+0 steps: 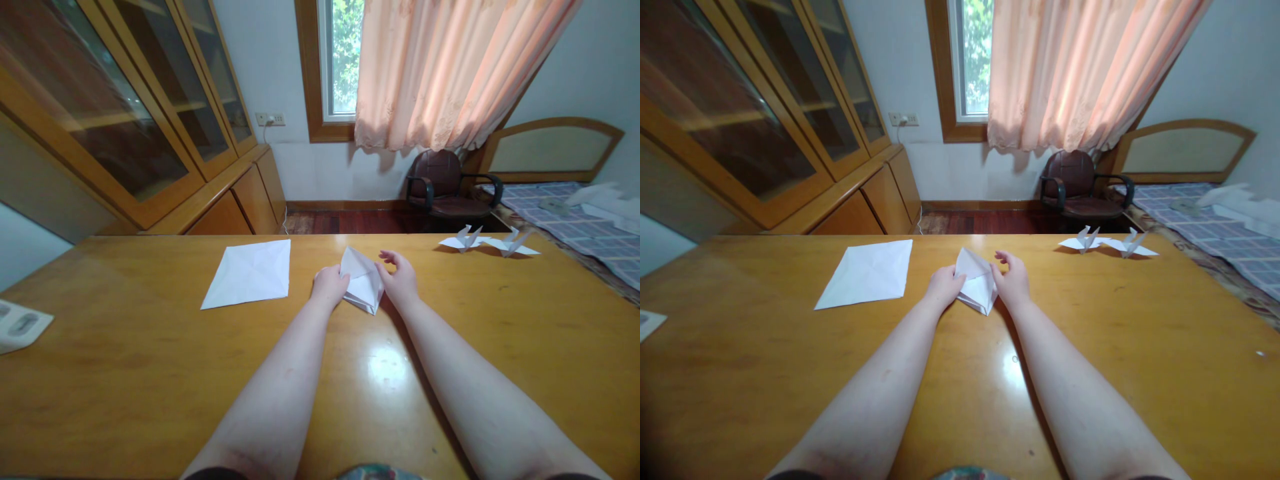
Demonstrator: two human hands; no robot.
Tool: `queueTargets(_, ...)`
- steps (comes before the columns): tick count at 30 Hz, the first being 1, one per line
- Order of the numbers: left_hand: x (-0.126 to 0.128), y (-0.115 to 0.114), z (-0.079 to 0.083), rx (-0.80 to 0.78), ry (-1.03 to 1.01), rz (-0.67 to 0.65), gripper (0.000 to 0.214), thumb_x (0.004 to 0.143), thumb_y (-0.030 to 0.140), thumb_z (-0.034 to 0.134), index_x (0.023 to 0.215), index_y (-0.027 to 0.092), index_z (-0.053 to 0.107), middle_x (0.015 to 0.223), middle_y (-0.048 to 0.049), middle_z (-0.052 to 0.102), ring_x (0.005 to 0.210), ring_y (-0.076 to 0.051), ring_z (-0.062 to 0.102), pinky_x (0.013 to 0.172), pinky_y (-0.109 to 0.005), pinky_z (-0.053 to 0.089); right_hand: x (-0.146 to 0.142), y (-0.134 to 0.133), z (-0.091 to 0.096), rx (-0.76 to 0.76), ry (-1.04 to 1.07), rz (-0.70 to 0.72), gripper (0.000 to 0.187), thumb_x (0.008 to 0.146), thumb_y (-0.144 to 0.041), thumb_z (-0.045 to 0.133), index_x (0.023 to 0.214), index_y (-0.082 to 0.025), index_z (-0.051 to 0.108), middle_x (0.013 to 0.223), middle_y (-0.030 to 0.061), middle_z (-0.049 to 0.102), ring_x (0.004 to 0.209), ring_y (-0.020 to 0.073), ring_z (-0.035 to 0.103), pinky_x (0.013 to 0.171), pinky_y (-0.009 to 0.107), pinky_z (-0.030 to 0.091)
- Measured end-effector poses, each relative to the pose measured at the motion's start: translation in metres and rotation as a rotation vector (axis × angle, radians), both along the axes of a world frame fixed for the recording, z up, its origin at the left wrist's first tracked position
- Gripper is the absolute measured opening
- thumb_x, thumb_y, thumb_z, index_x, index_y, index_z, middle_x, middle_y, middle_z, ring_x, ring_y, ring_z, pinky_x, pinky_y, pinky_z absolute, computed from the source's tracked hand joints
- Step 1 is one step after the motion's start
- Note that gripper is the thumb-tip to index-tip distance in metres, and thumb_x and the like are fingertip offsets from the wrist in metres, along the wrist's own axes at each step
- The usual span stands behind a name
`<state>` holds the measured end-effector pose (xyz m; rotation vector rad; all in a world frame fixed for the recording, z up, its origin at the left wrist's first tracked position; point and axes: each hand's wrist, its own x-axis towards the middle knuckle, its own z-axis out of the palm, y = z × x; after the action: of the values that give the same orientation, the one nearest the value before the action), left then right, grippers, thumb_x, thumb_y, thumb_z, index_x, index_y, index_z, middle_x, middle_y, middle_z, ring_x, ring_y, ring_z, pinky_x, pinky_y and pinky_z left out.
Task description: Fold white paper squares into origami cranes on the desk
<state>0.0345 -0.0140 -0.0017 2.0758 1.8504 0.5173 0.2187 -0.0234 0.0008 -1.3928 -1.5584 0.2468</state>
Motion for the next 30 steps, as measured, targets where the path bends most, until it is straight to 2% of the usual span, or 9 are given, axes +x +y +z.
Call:
queueTargets(3, 0.001, -0.001, 0.001, 0.015, 0.042, -0.022, 0.033, 0.083, 0.039, 0.047, 0.092, 0.017, 0.070, 0.091, -0.0130, 0.071, 0.091, -0.026, 0.063, 0.082, -0.034, 0.045, -0.001, -0.009, 0.005, 0.094, -0.067, 0.068, 0.025, 0.082, -0.039, 0.054, 0.089, -0.017, 0.065, 0.084, 0.0090, 0.066, 0.082, 0.0199, 0.059, 0.081, 0.032, 0.045)
queueTargets(5, 0.002, -0.001, 0.002, 0.023, 0.068, -0.040, 0.035, 0.084, 0.040, 0.045, 0.089, 0.018, 0.070, 0.090, -0.0132, 0.070, 0.092, -0.027, 0.062, 0.083, -0.034, 0.045, -0.002, -0.016, 0.009, 0.043, -0.163, 0.171, 0.032, 0.086, -0.042, 0.048, 0.070, -0.020, 0.064, 0.069, 0.0063, 0.063, 0.070, 0.0179, 0.057, 0.072, 0.030, 0.044)
queueTargets(7, 0.002, -0.001, 0.002, 0.029, 0.085, -0.047, 0.038, 0.086, 0.042, 0.042, 0.088, 0.017, 0.071, 0.091, -0.0137, 0.070, 0.093, -0.027, 0.062, 0.084, -0.034, 0.044, -0.003, -0.021, 0.011, -0.012, -0.244, 0.264, 0.039, 0.088, -0.043, 0.043, 0.065, -0.020, 0.065, 0.062, 0.0055, 0.061, 0.064, 0.0166, 0.055, 0.067, 0.029, 0.043)
queueTargets(9, 0.003, -0.001, 0.002, 0.025, 0.094, -0.038, 0.041, 0.088, 0.043, 0.040, 0.088, 0.017, 0.071, 0.092, -0.0144, 0.070, 0.095, -0.027, 0.061, 0.085, -0.035, 0.044, -0.005, -0.022, 0.012, -0.048, -0.317, 0.301, 0.039, 0.089, -0.043, 0.043, 0.069, -0.020, 0.068, 0.065, 0.0058, 0.064, 0.065, 0.0164, 0.056, 0.069, 0.029, 0.041)
queueTargets(15, 0.003, -0.004, 0.004, 0.024, 0.061, -0.095, 0.041, 0.090, 0.044, 0.036, 0.094, 0.020, 0.070, 0.097, -0.0110, 0.068, 0.100, -0.026, 0.057, 0.089, -0.036, 0.041, -0.011, -0.013, 0.012, -0.123, -0.498, 0.330, 0.033, 0.092, -0.038, 0.042, 0.089, -0.021, 0.071, 0.093, 0.0071, 0.072, 0.091, 0.0198, 0.061, 0.085, 0.035, 0.034)
queueTargets(18, 0.003, -0.004, 0.004, 0.011, 0.024, -0.111, 0.042, 0.092, 0.044, 0.033, 0.095, 0.021, 0.069, 0.102, -0.0088, 0.068, 0.104, -0.024, 0.055, 0.092, -0.035, 0.039, -0.011, -0.010, 0.011, -0.200, -0.508, 0.344, 0.031, 0.093, -0.033, 0.041, 0.101, -0.022, 0.069, 0.104, 0.0070, 0.070, 0.100, 0.0203, 0.059, 0.087, 0.035, 0.033)
queueTargets(22, 0.003, -0.003, 0.002, 0.015, -0.054, -0.129, 0.042, 0.094, 0.043, 0.030, 0.103, 0.022, 0.065, 0.111, -0.0060, 0.066, 0.110, -0.022, 0.053, 0.097, -0.035, 0.036, -0.011, -0.008, 0.007, -0.271, -0.511, 0.356, 0.032, 0.089, -0.027, 0.045, 0.116, -0.022, 0.062, 0.112, 0.0076, 0.067, 0.102, 0.0209, 0.058, 0.088, 0.035, 0.036)
queueTargets(26, 0.003, -0.001, 0.001, 0.026, -0.106, -0.145, 0.045, 0.095, 0.041, 0.026, 0.097, 0.019, 0.066, 0.105, -0.0077, 0.067, 0.107, -0.022, 0.055, 0.096, -0.037, 0.038, -0.011, -0.007, 0.004, -0.289, -0.524, 0.370, 0.036, 0.085, -0.023, 0.049, 0.119, -0.019, 0.059, 0.116, 0.0091, 0.065, 0.104, 0.0219, 0.057, 0.090, 0.034, 0.038)
queueTargets(30, 0.002, -0.001, -0.001, -0.002, -0.229, -0.126, 0.045, 0.095, 0.037, 0.025, 0.094, 0.018, 0.066, 0.101, -0.0080, 0.069, 0.100, -0.020, 0.059, 0.094, -0.034, 0.041, -0.011, -0.004, 0.001, -0.281, -0.557, 0.387, 0.038, 0.085, -0.025, 0.050, 0.122, -0.017, 0.058, 0.122, 0.0105, 0.061, 0.112, 0.0240, 0.054, 0.096, 0.036, 0.038)
